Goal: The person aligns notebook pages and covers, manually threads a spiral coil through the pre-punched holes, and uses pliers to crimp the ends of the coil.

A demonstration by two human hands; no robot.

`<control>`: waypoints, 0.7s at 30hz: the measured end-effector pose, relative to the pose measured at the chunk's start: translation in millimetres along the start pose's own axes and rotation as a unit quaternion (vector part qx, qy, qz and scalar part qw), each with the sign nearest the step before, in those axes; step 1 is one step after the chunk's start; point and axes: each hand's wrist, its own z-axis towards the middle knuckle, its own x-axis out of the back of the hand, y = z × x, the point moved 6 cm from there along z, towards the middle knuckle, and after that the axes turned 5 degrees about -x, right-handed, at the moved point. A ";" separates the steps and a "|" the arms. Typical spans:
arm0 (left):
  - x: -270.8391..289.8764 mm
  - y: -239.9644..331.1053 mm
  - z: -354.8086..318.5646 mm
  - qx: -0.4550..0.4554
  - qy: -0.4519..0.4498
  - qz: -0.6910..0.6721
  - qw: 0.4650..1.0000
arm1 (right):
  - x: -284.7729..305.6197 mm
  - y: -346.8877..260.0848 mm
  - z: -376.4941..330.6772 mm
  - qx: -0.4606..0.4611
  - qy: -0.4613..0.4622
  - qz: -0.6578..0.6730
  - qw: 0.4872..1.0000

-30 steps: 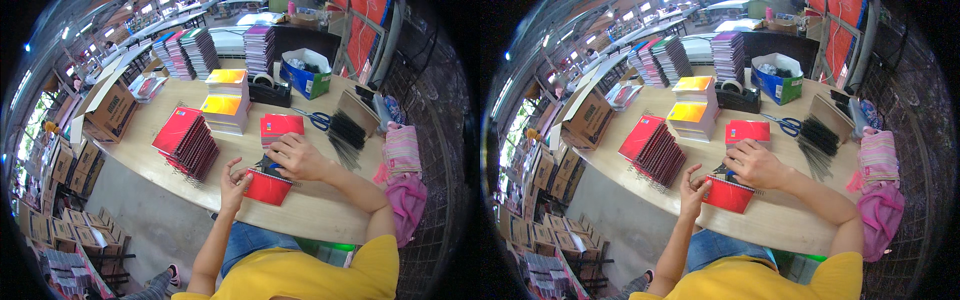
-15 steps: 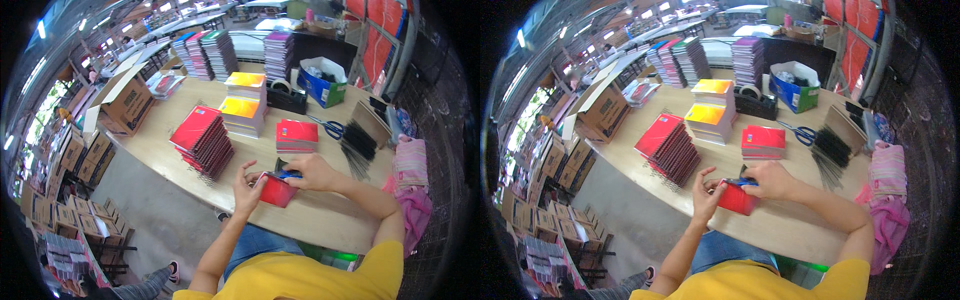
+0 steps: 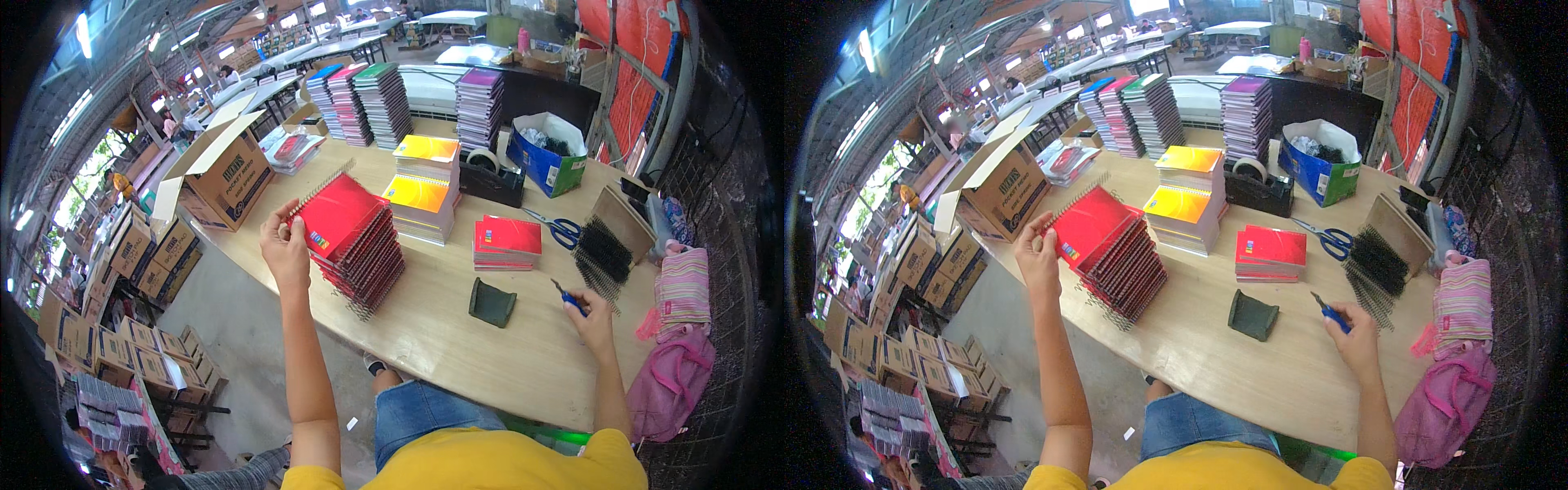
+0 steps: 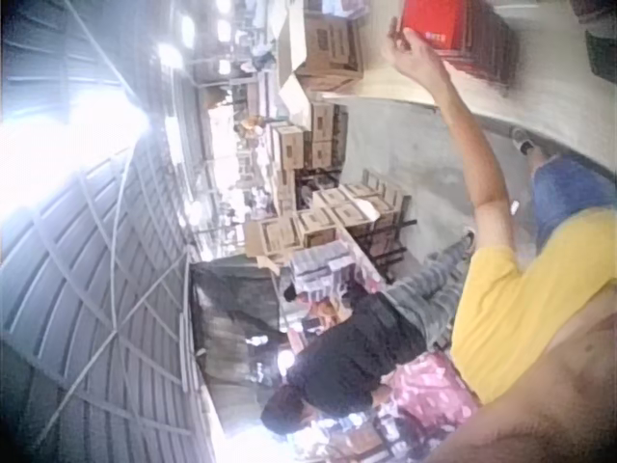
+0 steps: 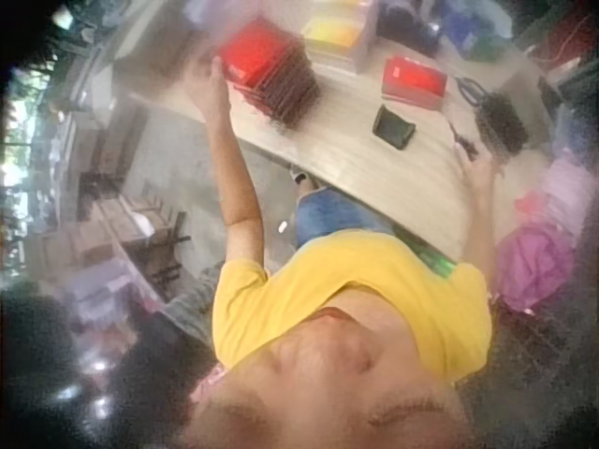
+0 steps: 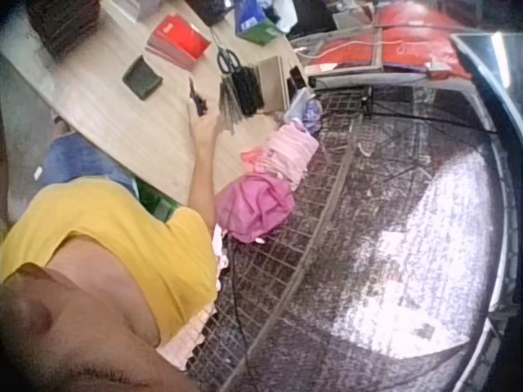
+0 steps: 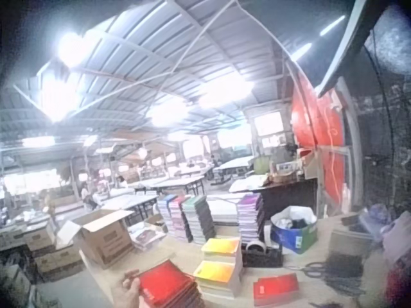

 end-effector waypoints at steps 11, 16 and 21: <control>-30.5 62.0 -52.9 -0.245 0.017 0.181 0.952 | -19.0 76.5 -25.5 0.101 0.075 -0.208 0.970; -217.8 -15.7 -117.6 -0.075 -0.320 0.042 0.943 | -68.4 22.1 -17.5 0.197 0.087 -0.275 0.937; -325.0 -108.6 -122.1 0.028 -0.388 0.274 0.879 | -152.7 0.3 4.8 0.203 -0.094 -0.285 0.932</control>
